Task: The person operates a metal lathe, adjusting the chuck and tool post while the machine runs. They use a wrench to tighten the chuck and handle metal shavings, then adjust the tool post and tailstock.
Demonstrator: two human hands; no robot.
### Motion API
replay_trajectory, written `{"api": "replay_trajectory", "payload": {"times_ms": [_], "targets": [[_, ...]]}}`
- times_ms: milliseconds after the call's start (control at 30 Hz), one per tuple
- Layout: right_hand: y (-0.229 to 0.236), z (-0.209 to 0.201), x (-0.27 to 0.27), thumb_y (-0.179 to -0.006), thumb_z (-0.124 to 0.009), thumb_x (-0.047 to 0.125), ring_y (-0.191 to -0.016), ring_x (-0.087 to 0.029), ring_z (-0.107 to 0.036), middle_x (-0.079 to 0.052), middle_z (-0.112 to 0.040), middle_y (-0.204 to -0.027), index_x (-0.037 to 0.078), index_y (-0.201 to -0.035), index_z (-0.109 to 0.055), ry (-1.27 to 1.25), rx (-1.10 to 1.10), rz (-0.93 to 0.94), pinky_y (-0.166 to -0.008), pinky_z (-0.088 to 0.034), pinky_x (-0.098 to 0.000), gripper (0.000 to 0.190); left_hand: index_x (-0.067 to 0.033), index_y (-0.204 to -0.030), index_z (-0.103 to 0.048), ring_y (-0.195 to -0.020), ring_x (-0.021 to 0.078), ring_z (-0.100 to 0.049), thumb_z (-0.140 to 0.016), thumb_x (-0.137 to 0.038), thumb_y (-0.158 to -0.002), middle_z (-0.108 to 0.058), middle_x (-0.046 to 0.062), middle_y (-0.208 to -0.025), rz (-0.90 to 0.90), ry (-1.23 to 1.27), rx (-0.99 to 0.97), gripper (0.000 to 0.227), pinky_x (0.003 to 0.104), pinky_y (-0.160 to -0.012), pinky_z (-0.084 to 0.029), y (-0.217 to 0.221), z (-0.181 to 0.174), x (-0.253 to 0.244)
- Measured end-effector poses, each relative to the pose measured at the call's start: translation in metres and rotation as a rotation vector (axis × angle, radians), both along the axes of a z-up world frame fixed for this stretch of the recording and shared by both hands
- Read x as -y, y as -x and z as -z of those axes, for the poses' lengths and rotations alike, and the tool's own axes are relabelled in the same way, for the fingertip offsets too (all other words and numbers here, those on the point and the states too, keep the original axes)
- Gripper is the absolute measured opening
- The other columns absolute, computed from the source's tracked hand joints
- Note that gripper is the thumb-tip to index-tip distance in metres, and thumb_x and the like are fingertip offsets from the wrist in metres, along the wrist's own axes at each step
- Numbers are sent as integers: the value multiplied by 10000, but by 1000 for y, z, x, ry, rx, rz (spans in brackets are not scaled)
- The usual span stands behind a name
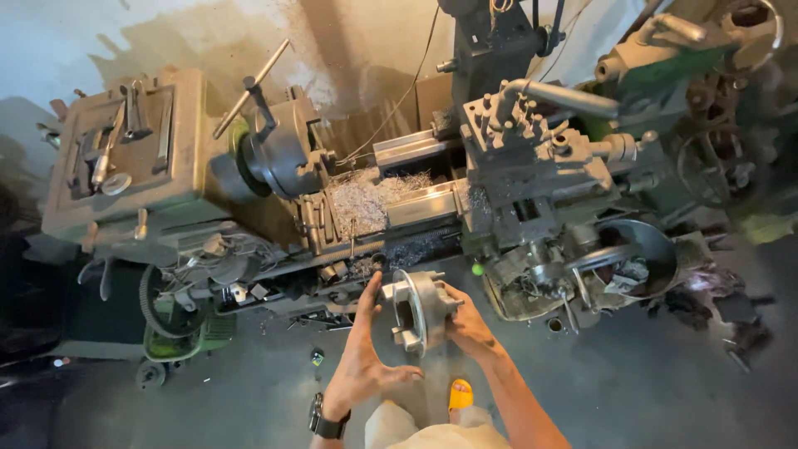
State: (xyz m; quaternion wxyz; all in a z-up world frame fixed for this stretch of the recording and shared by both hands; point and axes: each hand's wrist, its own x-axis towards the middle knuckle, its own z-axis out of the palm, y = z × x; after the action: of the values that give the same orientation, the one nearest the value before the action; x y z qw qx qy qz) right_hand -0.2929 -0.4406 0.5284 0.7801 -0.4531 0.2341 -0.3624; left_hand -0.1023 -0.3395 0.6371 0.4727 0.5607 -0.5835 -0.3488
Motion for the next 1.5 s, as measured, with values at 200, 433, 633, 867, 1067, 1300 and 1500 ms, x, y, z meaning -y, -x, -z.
{"api": "replay_trajectory", "payload": {"times_ms": [200,433,633,867,1067,1300,1500], "targets": [[-22,-12,47,-662,-853,134,-1147,-120,-620,-8,-669,-1247,47,-1341,-594,-100,38,-12,-1008,-512,-330,732,-80,-1636,-146,-1427,272,-454,-1007,-385,-548,-294,121,-1650,121,-99,-232,1421,420,-1181,-412,-18,3,61],[-86,-16,95,-573,-828,14,-1074,-132,-648,-22,-697,-1173,43,-1291,-628,-16,-188,92,-944,-535,-326,747,-59,-1648,-242,-1446,281,-477,-992,-316,-614,-389,151,-1611,166,-56,-359,1303,423,-1196,-428,-91,14,117],[-119,21,126,-651,-775,-21,-1051,-141,-652,-54,-705,-1163,11,-1311,-638,-61,-213,205,-895,-544,-325,675,-11,-1611,-267,-1534,386,-350,-983,-316,-614,-290,220,-1666,196,69,-39,1265,473,-1230,-329,-147,-5,156],[-141,55,198,-694,-679,-133,-1098,-195,-671,-85,-694,-1205,17,-1348,-577,-196,47,332,-934,-568,-374,679,-118,-1277,-606,-1058,363,-690,-756,-134,-916,-664,151,-1123,-526,589,604,392,428,-974,-603,-242,-81,178],[-176,58,261,-839,-659,-56,-969,-207,-719,-115,-717,-1120,-29,-1307,-595,-183,37,355,-791,-605,-360,474,-24,-1401,-570,-816,364,-701,-713,-110,-977,-716,181,-977,-480,106,846,456,433,-685,-552,-287,-60,243],[-181,82,298,-868,-677,-35,-979,-144,-705,-66,-720,-1126,-20,-1311,-606,-170,75,361,-805,-587,-281,449,25,-1466,-504,-749,330,-665,-706,-31,-947,-681,172,-905,-483,112,822,560,438,-656,-542,-310,-7,208],[-176,85,310,-863,-650,36,-860,-81,-715,-7,-717,-1036,42,-1244,-617,-250,45,352,-686,-597,-229,382,41,-1420,-490,-855,273,-589,-694,-373,-963,-634,138,-972,191,396,1092,650,426,-792,-498,-283,-78,272]]}}
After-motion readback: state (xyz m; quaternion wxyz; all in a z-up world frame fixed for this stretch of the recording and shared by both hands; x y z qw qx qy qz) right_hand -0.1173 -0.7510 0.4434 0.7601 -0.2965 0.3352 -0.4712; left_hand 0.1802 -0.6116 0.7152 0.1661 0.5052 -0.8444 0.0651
